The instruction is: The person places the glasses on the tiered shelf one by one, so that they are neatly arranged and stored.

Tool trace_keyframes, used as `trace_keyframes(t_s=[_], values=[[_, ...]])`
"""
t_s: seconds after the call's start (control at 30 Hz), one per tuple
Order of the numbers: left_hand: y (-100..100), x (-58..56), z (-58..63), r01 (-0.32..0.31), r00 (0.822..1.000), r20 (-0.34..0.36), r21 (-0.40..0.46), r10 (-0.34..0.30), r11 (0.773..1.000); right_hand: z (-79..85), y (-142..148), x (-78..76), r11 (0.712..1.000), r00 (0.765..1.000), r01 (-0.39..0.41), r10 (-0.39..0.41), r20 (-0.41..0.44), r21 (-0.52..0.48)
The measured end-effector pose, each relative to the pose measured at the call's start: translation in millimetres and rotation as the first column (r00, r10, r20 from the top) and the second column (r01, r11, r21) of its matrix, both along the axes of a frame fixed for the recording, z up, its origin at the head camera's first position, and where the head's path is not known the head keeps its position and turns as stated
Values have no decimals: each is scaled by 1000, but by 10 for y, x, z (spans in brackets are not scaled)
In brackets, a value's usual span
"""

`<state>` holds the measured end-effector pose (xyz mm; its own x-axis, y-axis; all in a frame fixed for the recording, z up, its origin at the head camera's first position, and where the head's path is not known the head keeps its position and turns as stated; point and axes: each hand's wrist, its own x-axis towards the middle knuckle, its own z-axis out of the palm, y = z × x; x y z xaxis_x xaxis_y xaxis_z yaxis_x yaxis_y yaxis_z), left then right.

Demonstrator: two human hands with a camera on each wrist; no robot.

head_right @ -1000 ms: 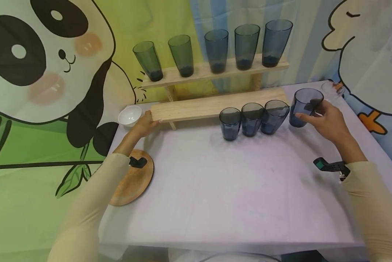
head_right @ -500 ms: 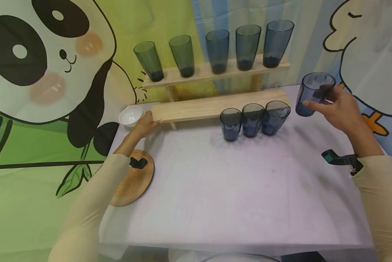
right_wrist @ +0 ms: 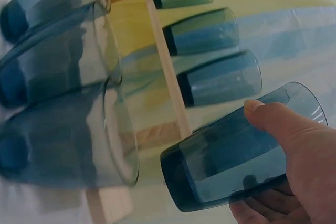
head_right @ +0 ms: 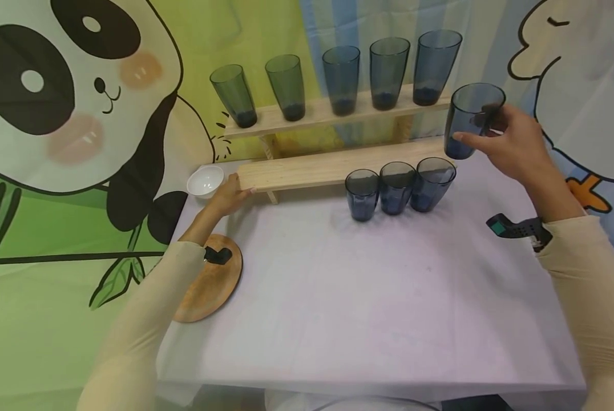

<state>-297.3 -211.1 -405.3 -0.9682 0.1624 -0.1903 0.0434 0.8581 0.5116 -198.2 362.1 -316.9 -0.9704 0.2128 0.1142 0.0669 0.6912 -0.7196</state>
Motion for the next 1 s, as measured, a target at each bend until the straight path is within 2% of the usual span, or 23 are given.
trace_keyframes(t_s=[0.17, 0.33, 0.67, 0.73, 0.83, 1.0], values=[[20, -3, -26, 0, 1000, -2, 14, 0, 1000, 138, -284, -82, 998, 998, -50, 49, -25, -37], [36, -6, -25, -5, 1000, -6, 8, 5, 1000, 225, -680, -199, 987, 990, -135, 130, -59, -85], [2, 37, -3, -17, 1000, -20, -13, 17, 1000, 344, -1651, -466, 934, 945, -325, 328, -5, -146], [3, 34, -9, -19, 1000, -23, -10, 19, 1000, 352, -1818, -511, 919, 932, -358, 363, 0, -166], [8, 25, -19, -23, 999, -27, -9, 23, 1000, 333, -2054, -576, 912, 924, -376, 383, 13, -164], [-1, 10, -31, -23, 999, -34, -3, 23, 1000, 227, -2434, -693, 913, 925, -363, 377, 45, -185]])
